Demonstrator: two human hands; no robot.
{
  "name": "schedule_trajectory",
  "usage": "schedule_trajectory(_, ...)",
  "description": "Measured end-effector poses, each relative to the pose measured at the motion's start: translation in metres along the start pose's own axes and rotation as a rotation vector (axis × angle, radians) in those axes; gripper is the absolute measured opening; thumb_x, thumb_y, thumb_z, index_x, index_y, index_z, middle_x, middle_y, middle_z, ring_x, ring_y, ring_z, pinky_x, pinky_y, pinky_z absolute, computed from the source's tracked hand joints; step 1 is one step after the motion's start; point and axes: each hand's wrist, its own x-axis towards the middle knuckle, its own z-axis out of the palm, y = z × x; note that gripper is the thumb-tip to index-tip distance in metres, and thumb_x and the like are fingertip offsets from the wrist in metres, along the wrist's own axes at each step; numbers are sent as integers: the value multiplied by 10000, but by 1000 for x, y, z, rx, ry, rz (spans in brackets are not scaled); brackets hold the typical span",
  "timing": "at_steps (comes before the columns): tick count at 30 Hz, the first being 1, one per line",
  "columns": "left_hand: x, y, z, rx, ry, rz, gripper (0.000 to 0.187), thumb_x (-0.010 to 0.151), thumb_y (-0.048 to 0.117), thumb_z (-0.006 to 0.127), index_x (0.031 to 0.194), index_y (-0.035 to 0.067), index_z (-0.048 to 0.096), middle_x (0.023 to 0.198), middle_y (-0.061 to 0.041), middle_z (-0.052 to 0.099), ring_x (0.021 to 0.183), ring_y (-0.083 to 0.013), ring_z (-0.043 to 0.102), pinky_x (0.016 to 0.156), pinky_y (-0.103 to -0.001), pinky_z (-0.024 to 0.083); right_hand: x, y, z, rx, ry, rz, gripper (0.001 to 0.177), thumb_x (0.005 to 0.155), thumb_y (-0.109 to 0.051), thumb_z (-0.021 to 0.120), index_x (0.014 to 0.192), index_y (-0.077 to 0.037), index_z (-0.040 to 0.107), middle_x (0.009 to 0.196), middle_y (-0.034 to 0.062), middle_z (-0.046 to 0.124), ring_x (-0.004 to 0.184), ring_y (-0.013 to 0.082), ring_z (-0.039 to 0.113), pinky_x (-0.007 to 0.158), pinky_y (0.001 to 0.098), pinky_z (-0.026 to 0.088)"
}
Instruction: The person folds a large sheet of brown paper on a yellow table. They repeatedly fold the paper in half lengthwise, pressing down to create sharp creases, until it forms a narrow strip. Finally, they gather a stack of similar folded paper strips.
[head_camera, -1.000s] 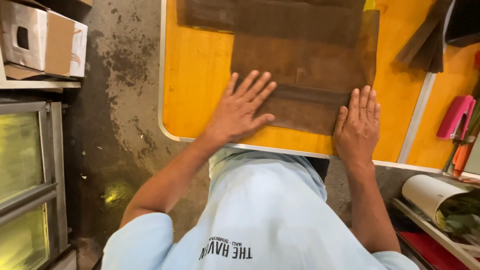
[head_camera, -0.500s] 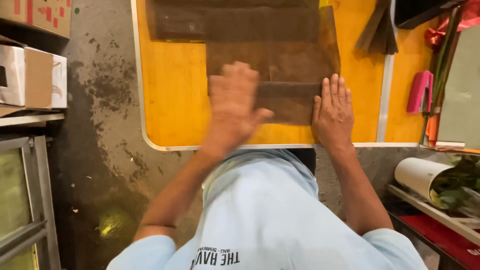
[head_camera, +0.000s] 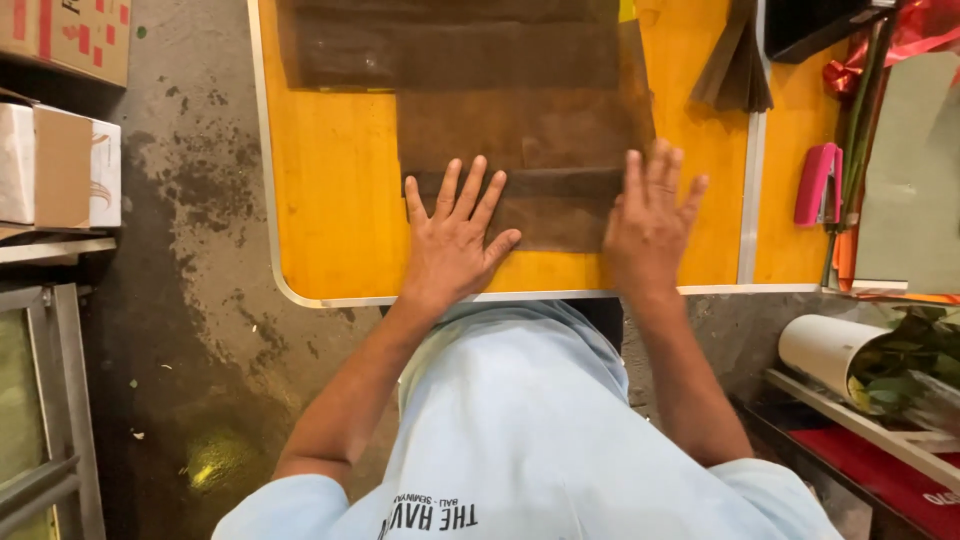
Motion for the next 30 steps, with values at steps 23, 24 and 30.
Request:
schedule_trajectory(23, -5, -4, 3, -37, 27, -11, 728, 1022, 645, 452, 1624, 242, 383, 1707, -70, 282, 1580, -343, 196, 1182, -759, 51, -6, 34, 18, 95, 4, -174, 500, 1136, -223, 428, 1599, -39, 463, 1650, 194, 397, 1537, 320, 327, 1250, 442, 208)
schedule_trajectory(24, -8, -7, 2, -42, 34, 3, 729, 1017, 652, 455, 1616, 241, 400, 1700, -79, 300, 1577, -349, 207, 1182, -760, 55, -8, 36, 22, 77, 18, -183, 498, 1137, -231, 440, 1595, -39, 474, 1642, 198, 415, 1534, 321, 337, 1252, 440, 206)
schedule_trajectory(30, -34, -15, 0, -41, 14, 49, 670, 1036, 652, 424, 1602, 294, 427, 1707, -86, 278, 1576, -386, 184, 1171, -766, 51, -22, 21, -6, 99, -9, -286, 472, 1100, -216, 592, 1566, -142, 571, 1652, 226, 413, 1549, 394, 292, 1260, 525, 151)
